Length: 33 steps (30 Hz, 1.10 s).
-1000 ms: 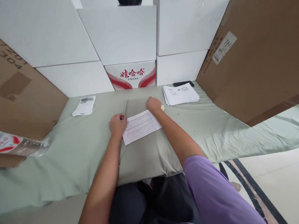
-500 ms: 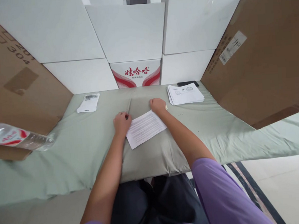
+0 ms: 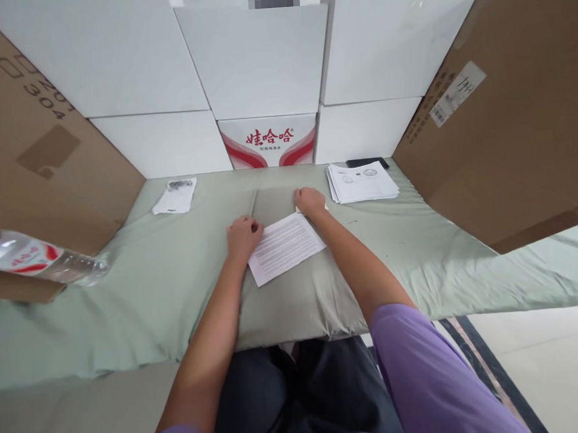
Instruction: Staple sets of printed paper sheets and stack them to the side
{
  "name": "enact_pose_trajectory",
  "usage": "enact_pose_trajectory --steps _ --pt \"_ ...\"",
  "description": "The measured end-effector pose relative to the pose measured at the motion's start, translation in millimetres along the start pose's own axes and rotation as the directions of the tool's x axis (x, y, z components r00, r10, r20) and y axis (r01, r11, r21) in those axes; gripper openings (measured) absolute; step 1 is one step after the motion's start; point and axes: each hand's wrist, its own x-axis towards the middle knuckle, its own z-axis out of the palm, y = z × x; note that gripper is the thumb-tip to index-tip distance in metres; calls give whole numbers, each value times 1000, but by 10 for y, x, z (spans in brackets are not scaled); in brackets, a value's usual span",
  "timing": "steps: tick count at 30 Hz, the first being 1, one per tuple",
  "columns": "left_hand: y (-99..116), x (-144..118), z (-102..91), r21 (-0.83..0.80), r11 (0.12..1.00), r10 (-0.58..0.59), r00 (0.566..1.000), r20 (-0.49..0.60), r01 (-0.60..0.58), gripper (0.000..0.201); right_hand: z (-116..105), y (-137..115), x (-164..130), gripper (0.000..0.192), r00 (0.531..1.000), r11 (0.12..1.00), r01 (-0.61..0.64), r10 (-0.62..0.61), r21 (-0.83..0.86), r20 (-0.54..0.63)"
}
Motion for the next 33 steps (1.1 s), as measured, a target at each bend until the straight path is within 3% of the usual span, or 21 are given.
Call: enact_pose_trajectory --steps 7,15,18,22,25,30,33 --pt "-49 -4 46 44 997 67 998 16 -68 24 -8 95 54 57 988 991 -96 107 98 -111" --pt "7 -5 -2 88 993 70 995 77 -77 38 -78 216 7 44 983 985 -143 153 94 -106" --pt "60 -40 -45 131 990 46 993 113 -61 55 -65 215 -69 41 962 994 -45 70 100 -265" --pt "124 -74 -102 174 984 20 985 171 -50 57 -76 229 -357 39 827 964 208 -83 164 -556" --pt "167 -77 -132 196 980 3 984 178 -39 59 -77 280 -655 40 775 900 339 -101 274 -624" --pt "186 -76 -154 149 986 -108 961 255 71 56 -30 367 -889 34 855 813 356 -85 461 -511" --pt "111 -67 -175 13 997 -80 967 243 79 50 -13 367 -868 23 911 762 337 -117 553 -395"
